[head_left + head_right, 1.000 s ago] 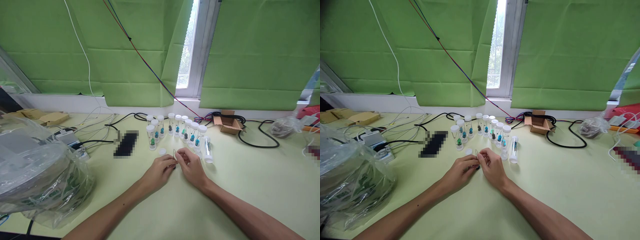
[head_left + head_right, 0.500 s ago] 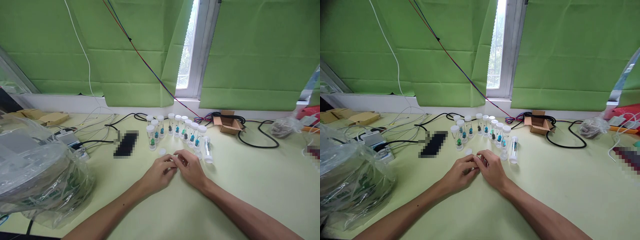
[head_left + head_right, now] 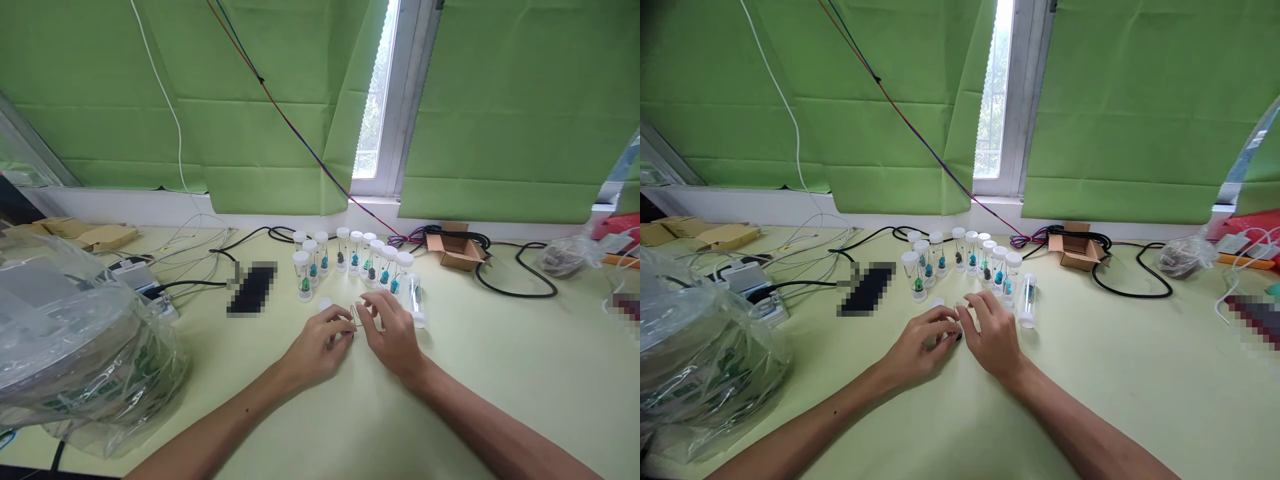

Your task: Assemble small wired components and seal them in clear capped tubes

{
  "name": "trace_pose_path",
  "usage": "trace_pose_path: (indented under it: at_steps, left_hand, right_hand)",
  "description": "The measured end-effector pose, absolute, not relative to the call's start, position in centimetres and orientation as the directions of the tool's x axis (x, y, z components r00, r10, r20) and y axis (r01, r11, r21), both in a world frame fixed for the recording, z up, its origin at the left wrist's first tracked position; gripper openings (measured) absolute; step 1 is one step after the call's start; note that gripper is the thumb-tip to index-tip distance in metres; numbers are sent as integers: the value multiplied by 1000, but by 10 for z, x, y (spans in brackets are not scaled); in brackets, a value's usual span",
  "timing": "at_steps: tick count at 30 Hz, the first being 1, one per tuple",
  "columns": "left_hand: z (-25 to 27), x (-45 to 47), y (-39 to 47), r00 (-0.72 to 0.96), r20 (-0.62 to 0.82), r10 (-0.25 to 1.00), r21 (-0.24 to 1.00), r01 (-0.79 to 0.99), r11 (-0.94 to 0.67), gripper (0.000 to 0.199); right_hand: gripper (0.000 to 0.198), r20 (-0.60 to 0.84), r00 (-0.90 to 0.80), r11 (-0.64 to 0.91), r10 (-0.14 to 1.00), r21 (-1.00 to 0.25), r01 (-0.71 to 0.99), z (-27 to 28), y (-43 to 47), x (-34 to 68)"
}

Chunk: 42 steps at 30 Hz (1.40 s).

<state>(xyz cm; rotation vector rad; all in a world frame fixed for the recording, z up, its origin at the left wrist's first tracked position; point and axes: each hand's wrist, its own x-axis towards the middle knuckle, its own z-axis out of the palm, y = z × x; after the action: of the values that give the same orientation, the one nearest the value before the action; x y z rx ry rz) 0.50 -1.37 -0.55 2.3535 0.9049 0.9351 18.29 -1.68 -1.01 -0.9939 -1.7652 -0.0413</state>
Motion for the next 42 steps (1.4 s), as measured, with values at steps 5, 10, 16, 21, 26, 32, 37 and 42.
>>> trace_pose_path:
  at_steps: [5, 10, 16, 21, 26, 32, 37, 42]
  left_hand:
    - [-6, 3, -15, 519, 446, 729, 612, 418, -671, 15]
    - [-4, 2, -17, 442, 537, 718, 601, 397, -694, 15]
    - [3, 4, -17, 344, 618, 707, 598, 377, -707, 12]
    - [2, 5, -15, 305, 615, 727, 622, 381, -685, 10]
    - [-4, 7, -15, 287, 504, 814, 701, 415, -580, 15]
    - [-4, 8, -16, 393, 465, 793, 685, 408, -604, 42]
    - [-1, 9, -18, 429, 447, 785, 686, 398, -609, 36]
    - [-2, 9, -17, 397, 453, 798, 706, 386, -593, 24]
  right_hand:
    - [26, 954, -6, 623, 300, -192, 758, 2, -16, 192]
    - [35, 970, 149, 415, 191, -217, 883, 6, -5, 202]
    - [43, 918, 305, 378, 252, -383, 843, 1, 8, 212]
    - [43, 839, 397, 381, 372, -528, 759, -6, 9, 208]
    - [40, 796, 440, 414, 416, -596, 688, -6, 7, 204]
    - [38, 796, 446, 438, 410, -600, 669, -7, 6, 204]
    - [37, 781, 446, 462, 436, -620, 634, -8, 5, 201]
    - [38, 769, 435, 496, 468, -636, 591, -10, 4, 201]
